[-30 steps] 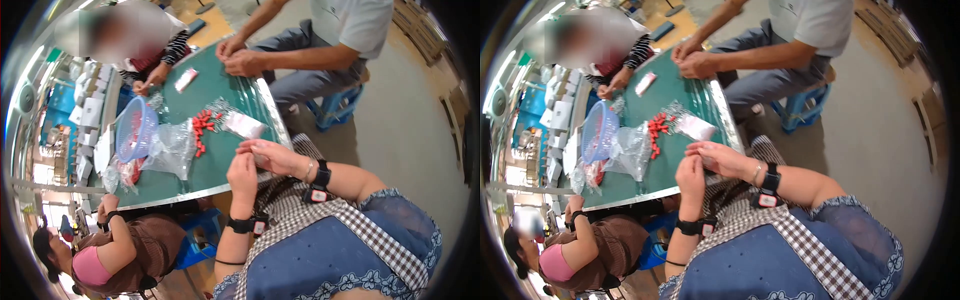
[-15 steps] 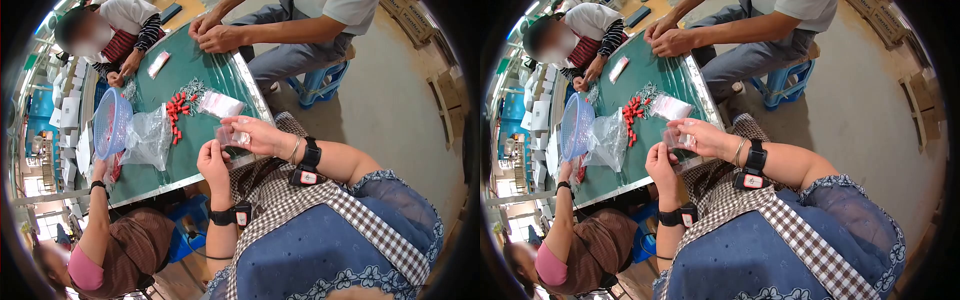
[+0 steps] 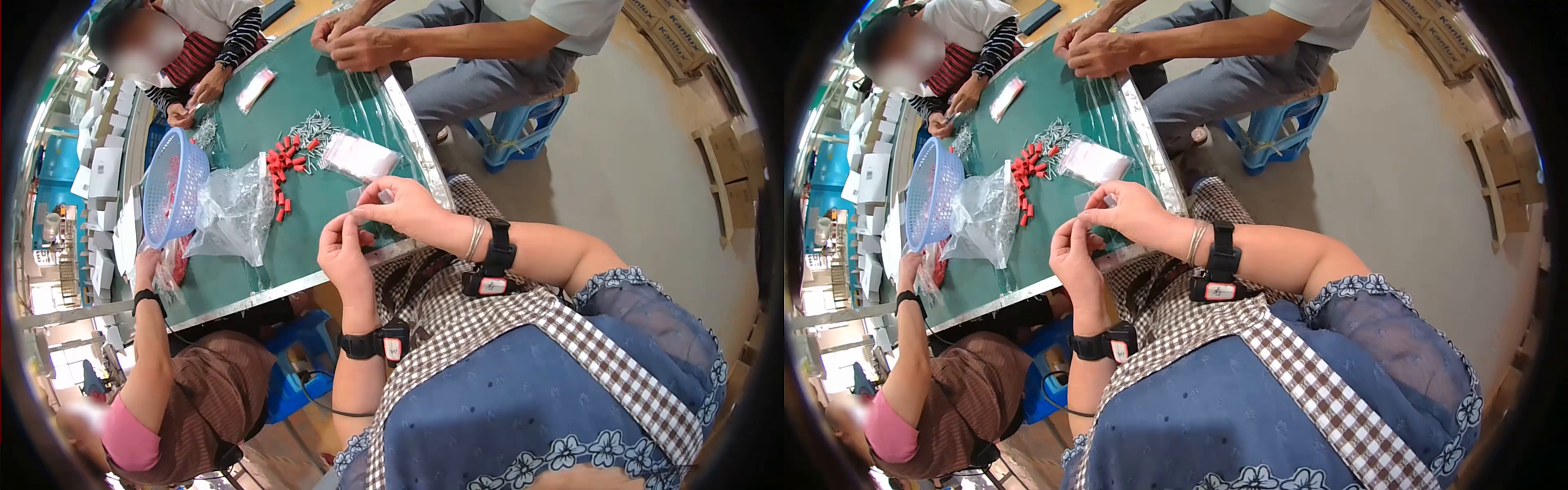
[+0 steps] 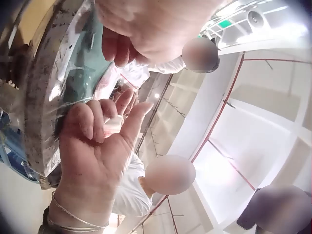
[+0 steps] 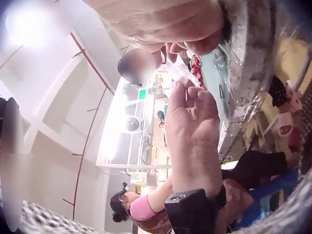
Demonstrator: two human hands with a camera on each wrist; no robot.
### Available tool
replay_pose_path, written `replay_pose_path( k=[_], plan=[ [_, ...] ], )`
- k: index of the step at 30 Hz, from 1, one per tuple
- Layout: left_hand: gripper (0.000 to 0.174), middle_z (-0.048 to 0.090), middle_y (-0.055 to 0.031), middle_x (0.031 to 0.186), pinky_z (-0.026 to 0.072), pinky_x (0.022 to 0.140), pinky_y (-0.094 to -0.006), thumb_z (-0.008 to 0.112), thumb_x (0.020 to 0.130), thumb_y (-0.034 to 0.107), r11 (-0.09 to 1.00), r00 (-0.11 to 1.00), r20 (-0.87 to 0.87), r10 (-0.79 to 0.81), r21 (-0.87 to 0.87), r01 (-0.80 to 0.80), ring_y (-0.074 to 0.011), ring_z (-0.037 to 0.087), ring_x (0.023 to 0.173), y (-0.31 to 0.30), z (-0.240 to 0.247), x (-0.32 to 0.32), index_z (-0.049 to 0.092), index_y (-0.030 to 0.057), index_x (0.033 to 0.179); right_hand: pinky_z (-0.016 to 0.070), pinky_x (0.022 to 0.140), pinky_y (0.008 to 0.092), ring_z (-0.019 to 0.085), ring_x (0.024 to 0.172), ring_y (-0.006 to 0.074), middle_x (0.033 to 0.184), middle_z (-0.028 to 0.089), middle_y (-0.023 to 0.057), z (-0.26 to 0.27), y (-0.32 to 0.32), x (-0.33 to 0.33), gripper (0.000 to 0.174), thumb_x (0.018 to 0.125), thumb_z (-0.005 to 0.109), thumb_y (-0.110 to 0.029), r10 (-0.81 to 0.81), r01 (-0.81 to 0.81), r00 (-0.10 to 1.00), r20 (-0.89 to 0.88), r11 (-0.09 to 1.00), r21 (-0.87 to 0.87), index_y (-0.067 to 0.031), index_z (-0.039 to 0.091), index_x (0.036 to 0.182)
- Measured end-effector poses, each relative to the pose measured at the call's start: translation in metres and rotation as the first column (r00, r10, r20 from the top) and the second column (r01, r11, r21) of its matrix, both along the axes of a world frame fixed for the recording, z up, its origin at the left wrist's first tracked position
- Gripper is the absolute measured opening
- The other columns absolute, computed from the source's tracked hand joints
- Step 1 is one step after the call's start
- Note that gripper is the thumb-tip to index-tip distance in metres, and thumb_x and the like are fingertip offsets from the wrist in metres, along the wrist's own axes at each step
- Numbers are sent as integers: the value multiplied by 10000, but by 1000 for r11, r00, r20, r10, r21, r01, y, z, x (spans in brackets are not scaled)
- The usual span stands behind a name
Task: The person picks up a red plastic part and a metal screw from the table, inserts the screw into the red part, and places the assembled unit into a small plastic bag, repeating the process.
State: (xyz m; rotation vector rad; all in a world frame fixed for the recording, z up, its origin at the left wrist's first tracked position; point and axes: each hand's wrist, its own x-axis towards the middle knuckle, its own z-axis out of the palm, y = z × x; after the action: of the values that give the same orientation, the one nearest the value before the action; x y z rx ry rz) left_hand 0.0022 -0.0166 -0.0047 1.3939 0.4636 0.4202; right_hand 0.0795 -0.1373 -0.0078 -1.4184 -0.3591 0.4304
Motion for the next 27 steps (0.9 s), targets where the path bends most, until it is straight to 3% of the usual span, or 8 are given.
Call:
replay_pose_path(
  k=[2, 9, 11, 13, 17, 20, 23, 27],
  plan=[
    [124, 641, -39, 826, 482, 560, -219, 607, 953, 107, 999, 999, 22, -28, 19, 28, -78, 572, 617, 0, -2, -5, 629, -9, 988, 382, 446, 196, 486, 546, 48, 783, 595, -8, 14, -4, 0, 264, 848, 749, -232, 37, -41, 961, -275, 999, -9, -45, 631, 992],
    [130, 635, -40, 820, 487, 600, -225, 598, 960, 118, 996, 997, 71, 32, -83, -26, -81, 577, 642, 4, -6, -10, 625, -5, 992, 434, 439, 204, 524, 556, 61, 806, 599, 18, 14, -5, -2, 278, 850, 748, -238, -32, 38, 960, -276, 999, 15, -35, 611, 980],
    [131, 634, -43, 820, 488, 608, -227, 595, 962, 118, 994, 995, 95, 31, -109, -21, -83, 578, 648, 3, -7, -10, 624, -7, 989, 447, 443, 206, 545, 570, 65, 823, 602, 21, 16, -6, 0, 259, 862, 736, -230, 107, -123, 958, -268, 992, -43, -25, 616, 965],
    [149, 637, -45, 815, 485, 613, -223, 578, 970, 116, 999, 1000, 24, -20, 44, 19, -88, 582, 648, 3, -8, -11, 625, -19, 1015, 453, 445, 210, 549, 576, 67, 831, 603, 20, 14, -6, -1, 243, 871, 725, -224, 117, -134, 954, -275, 990, -46, -22, 621, 958],
    [181, 643, -75, 931, 501, 672, -241, 553, 974, 100, 995, 997, -24, -68, 66, 69, -116, 606, 742, 21, -15, -5, 624, -32, 1078, 488, 463, 230, 559, 603, 75, 847, 608, 21, 12, -7, 0, 201, 897, 691, -201, 101, -118, 944, -315, 992, -34, -11, 629, 924],
    [229, 574, -121, 1222, 473, 913, -311, 525, 966, 67, 691, 993, 110, -34, 721, -56, -197, 590, 1042, 62, -14, 9, 612, -23, 1158, 526, 499, 246, 578, 650, 90, 905, 627, 51, 1, -7, 0, 197, 906, 676, -189, 116, -117, 952, -283, 993, 15, -4, 621, 943],
    [214, 599, -123, 1194, 461, 933, -318, 544, 953, 53, 784, 986, 165, -5, 613, -98, -210, 594, 1052, 80, -10, 7, 616, -14, 1143, 563, 553, 262, 595, 755, 108, 1081, 612, 102, -2, -7, 4, 185, 926, 646, -172, 151, -152, 949, -276, 988, 20, 4, 611, 973],
    [224, 620, -118, 1153, 465, 909, -306, 584, 919, 33, 656, 998, 58, 2, 753, -45, -211, 600, 1028, 78, -18, -24, 616, -14, 1136, 571, 570, 260, 597, 824, 109, 1153, 590, 108, -4, -7, 2, 171, 939, 624, -163, 153, -145, 937, -315, 988, 49, 5, 608, 967]
  ],
)
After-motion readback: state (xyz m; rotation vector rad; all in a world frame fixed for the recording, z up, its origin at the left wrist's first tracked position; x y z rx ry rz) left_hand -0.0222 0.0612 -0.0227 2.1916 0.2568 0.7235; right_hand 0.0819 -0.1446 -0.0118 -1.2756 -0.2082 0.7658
